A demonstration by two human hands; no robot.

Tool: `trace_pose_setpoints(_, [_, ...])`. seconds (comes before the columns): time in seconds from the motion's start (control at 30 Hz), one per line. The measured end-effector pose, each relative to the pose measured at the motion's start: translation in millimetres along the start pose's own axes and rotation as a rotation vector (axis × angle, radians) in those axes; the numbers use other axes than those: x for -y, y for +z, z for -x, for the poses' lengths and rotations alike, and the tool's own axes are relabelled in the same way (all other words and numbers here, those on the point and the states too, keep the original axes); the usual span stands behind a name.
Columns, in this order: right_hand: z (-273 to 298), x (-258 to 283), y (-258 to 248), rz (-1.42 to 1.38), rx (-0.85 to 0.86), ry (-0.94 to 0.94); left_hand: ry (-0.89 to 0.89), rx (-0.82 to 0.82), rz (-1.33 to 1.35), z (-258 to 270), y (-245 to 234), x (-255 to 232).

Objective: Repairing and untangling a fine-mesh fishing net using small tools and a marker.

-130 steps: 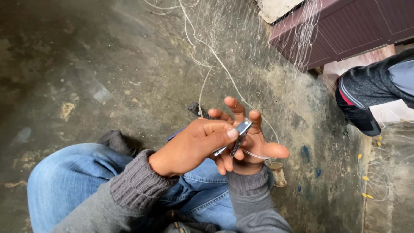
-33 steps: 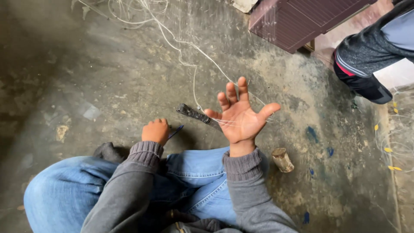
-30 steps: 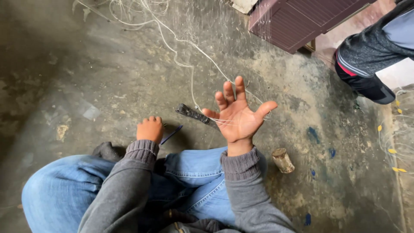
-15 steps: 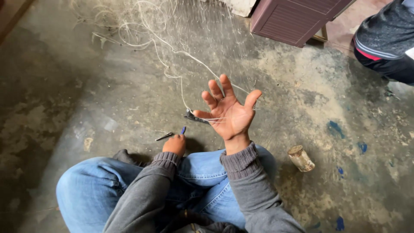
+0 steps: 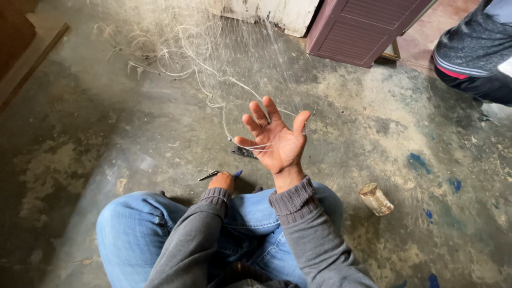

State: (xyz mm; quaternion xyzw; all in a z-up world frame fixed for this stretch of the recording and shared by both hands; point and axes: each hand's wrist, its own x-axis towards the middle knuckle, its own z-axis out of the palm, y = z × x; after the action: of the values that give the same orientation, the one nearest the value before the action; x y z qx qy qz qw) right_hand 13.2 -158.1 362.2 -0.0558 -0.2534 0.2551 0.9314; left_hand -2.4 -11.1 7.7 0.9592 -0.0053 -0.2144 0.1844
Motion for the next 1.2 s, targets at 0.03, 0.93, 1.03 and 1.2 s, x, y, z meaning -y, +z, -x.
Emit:
trace_pose_setpoints(0.03, [0,-3,-1,0.002,0.002,-0.004,0.004,-0.001,-0.003,3,-1,0])
trace_pose_setpoints(0.93, [-8,-8,-40,-0.018,-0.147,-0.037,0.281,0.045,2.235,137,-281,-97])
trace_pose_setpoints(1.03, [-17,-13,-52,0.022,-0.188,-0.068,0.46,0.085,2.41,128,-322,-82])
trace_pose_setpoints(1.2, [-28,-14,-56,0.375,-0.336,-0.048,0.662,0.045,2.568,114,-333,-42])
